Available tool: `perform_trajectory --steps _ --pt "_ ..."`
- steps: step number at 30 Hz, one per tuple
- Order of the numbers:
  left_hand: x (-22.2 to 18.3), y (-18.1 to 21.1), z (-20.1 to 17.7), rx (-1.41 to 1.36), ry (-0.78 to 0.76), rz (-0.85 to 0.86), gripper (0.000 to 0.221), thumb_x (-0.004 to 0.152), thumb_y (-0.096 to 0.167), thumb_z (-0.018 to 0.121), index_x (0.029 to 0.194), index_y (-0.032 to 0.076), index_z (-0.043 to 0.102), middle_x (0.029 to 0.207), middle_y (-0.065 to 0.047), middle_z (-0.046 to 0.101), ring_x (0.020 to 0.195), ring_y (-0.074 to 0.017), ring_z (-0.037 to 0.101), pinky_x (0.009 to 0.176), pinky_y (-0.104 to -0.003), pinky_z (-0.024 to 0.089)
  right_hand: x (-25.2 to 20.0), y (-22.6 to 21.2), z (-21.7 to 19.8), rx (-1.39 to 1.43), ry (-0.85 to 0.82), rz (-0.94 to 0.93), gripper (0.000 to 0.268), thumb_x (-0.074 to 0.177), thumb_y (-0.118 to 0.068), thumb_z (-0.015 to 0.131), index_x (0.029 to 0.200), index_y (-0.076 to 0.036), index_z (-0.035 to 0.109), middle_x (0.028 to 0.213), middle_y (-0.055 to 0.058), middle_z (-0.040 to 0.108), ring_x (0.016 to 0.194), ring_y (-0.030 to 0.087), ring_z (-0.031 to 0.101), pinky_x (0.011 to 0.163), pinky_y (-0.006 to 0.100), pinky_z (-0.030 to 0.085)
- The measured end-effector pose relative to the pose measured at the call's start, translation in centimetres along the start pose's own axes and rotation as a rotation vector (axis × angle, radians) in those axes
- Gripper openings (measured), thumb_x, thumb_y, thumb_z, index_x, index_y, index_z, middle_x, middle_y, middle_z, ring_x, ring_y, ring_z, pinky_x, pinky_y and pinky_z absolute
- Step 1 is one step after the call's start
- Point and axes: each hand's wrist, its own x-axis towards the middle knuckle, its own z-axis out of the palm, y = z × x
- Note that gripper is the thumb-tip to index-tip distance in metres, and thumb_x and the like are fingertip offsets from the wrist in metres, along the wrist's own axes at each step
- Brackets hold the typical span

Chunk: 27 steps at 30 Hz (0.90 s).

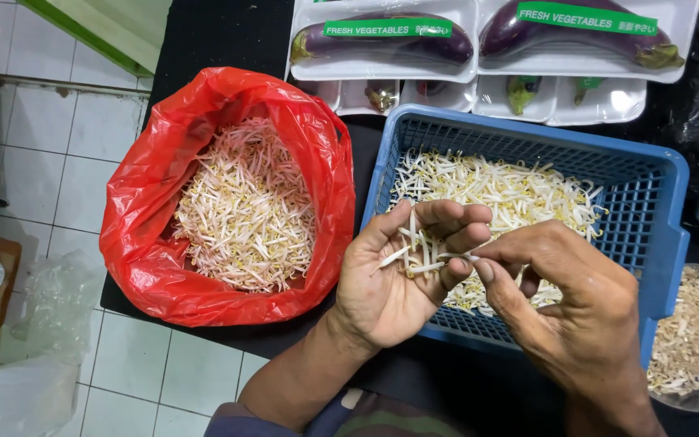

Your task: Cleaning bean sprouts by manually removing the root ends and sorting them into a basket.

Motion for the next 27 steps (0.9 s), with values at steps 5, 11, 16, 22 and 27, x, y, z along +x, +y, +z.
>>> perform_trajectory --steps 5,11,16,22,27 --pt "0.6 -0.1 -0.3 0.208 0.174 0.152 0.038 0.108 0.032 0.052 0.113 -0.002 0.067 0.109 -0.019 0.069 0.094 -0.0223 0.067 0.069 -0.027 0.052 -0.8 0.4 -0.3 0.078 0.197 0.092 0.009 0.097 -0.001 0.068 0.089 0.003 0.066 0.085 0.013 0.067 0.074 0.019 0.058 0.069 0.027 0.047" --pt "0.2 -3.3 1.2 0.563 0.362 0.03 0.015 0.095 0.018 0.068 0.102 0.005 0.069 0.081 -0.004 0.065 0.061 -0.0064 0.056 0.051 -0.017 0.039 -1.4 1.4 -0.2 0.055 0.349 0.137 0.005 0.1 0.006 0.07 0.098 0.01 0.068 0.094 0.021 0.067 0.087 0.026 0.064 0.077 0.03 0.05" --pt "-0.3 -4.8 0.7 0.679 0.318 -0.13 0.016 0.096 0.018 0.069 0.104 0.004 0.072 0.078 -0.002 0.065 0.06 -0.0026 0.056 0.051 -0.015 0.037 -3.1 3.5 -0.8 -0.256 0.404 0.062 0.006 0.099 0.015 0.072 0.095 0.01 0.071 0.09 0.022 0.066 0.071 0.023 0.056 0.06 0.03 0.043" --pt "0.0 -5.0 -0.2 0.654 0.311 -0.147 0.017 0.099 0.016 0.065 0.109 0.002 0.071 0.082 -0.004 0.066 0.062 -0.0049 0.057 0.053 -0.015 0.041 -5.6 6.4 -1.0 -0.42 0.408 0.092 0.009 0.084 0.015 0.065 0.084 0.006 0.065 0.083 0.018 0.063 0.06 0.02 0.05 0.054 0.03 0.04" --pt "0.2 -5.0 -1.0 0.484 0.239 -0.08 0.032 0.106 0.026 0.055 0.11 -0.002 0.07 0.085 -0.006 0.069 0.064 -0.0088 0.062 0.053 -0.02 0.044 -6.6 7.5 -1.4 -0.373 0.295 0.173 0.035 0.106 -0.008 0.049 0.072 -0.001 0.052 0.07 0.011 0.049 0.061 0.021 0.043 0.058 0.037 0.029"
